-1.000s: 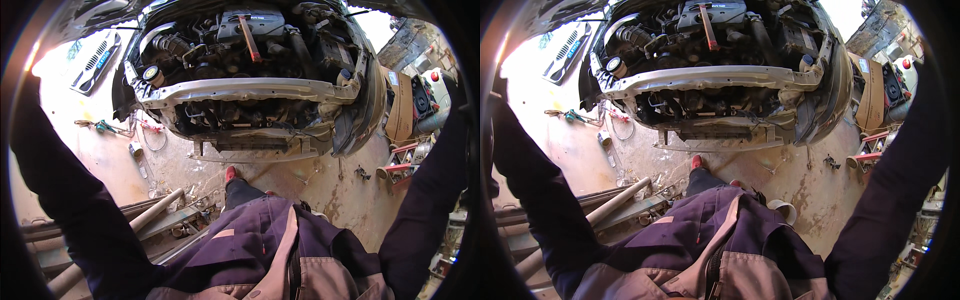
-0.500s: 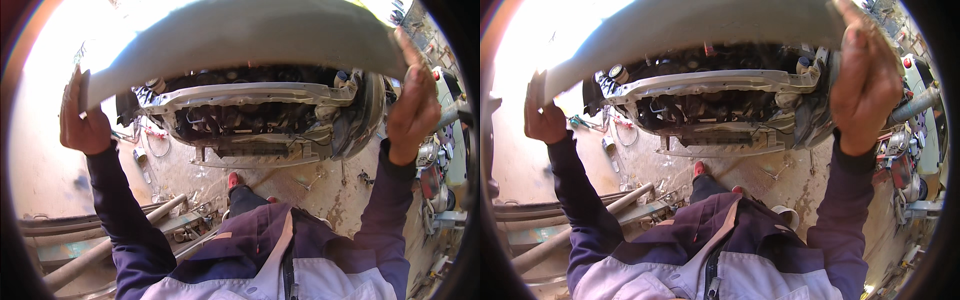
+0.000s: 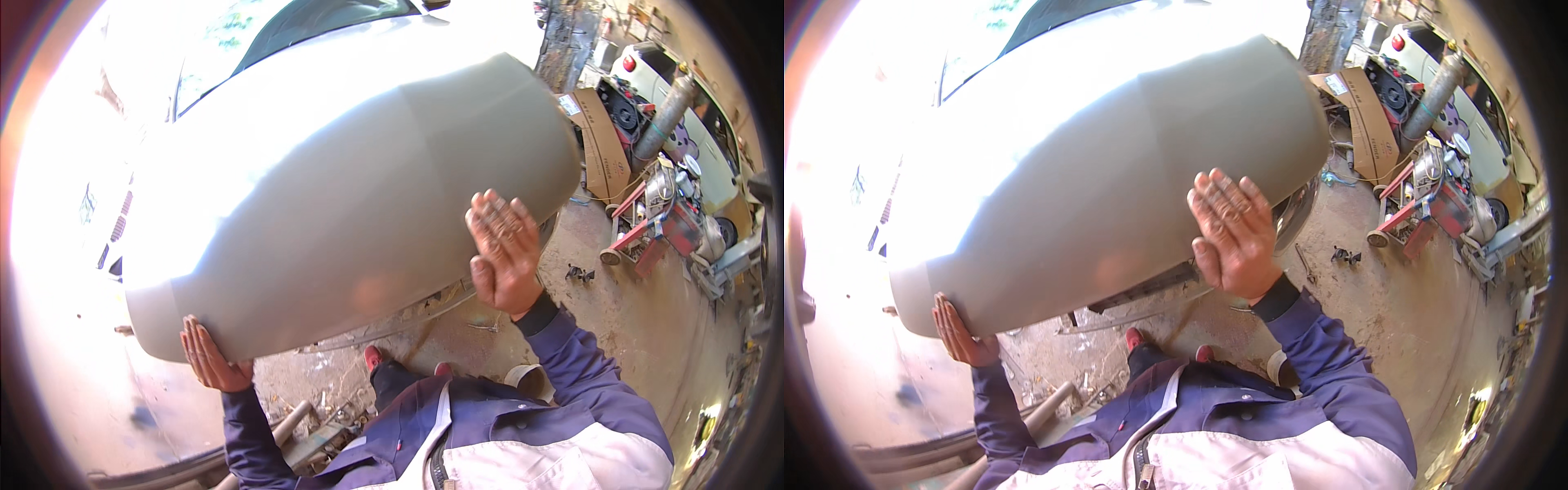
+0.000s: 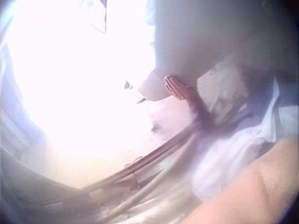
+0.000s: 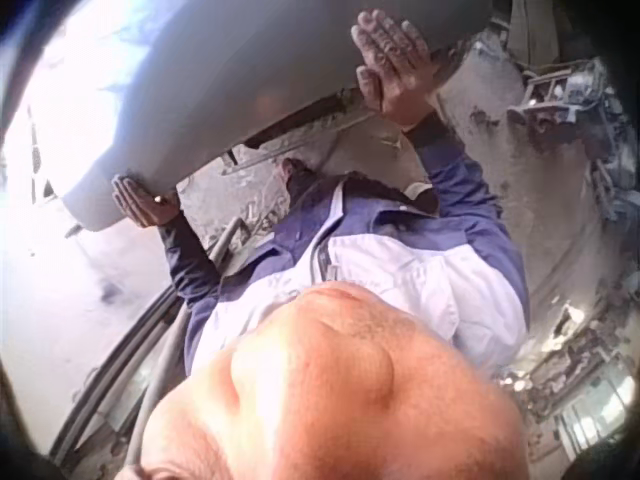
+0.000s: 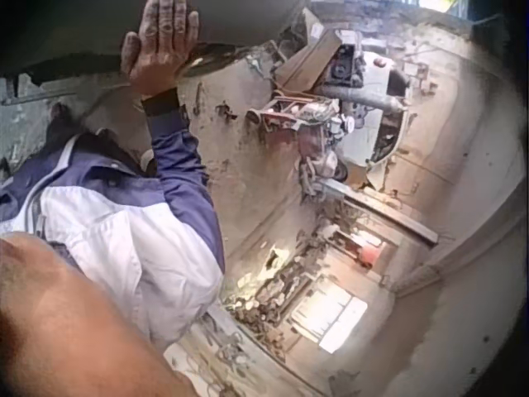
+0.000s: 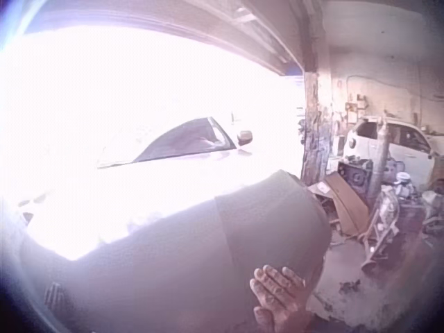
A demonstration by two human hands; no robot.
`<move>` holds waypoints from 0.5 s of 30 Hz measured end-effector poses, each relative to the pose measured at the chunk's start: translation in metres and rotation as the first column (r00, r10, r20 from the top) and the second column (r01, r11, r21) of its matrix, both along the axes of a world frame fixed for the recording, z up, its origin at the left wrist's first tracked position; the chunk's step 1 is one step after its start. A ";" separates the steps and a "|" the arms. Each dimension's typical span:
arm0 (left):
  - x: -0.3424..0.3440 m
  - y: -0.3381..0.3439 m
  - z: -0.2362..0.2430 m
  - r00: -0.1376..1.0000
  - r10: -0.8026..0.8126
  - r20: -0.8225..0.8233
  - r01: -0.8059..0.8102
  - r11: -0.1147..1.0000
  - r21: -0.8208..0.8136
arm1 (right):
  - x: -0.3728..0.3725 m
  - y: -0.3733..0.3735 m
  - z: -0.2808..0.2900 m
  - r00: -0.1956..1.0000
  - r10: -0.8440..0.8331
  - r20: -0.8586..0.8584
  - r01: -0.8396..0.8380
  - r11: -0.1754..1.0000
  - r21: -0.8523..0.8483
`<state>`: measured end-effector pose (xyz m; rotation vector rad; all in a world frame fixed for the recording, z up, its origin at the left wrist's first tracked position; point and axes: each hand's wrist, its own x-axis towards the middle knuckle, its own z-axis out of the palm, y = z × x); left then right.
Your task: The person removes a metal crossbar from the front of a car using a power drill and hammer, then reattaches it and closes the hood. They use both hands to align and secure the part, then test the hood closure.
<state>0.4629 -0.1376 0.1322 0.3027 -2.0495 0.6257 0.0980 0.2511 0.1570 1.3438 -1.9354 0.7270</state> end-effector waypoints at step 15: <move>0.012 0.036 -0.241 0.988 0.023 0.151 -0.103 0.827 0.552 | 0.009 0.003 -0.231 0.964 -0.084 0.253 0.005 0.955 0.297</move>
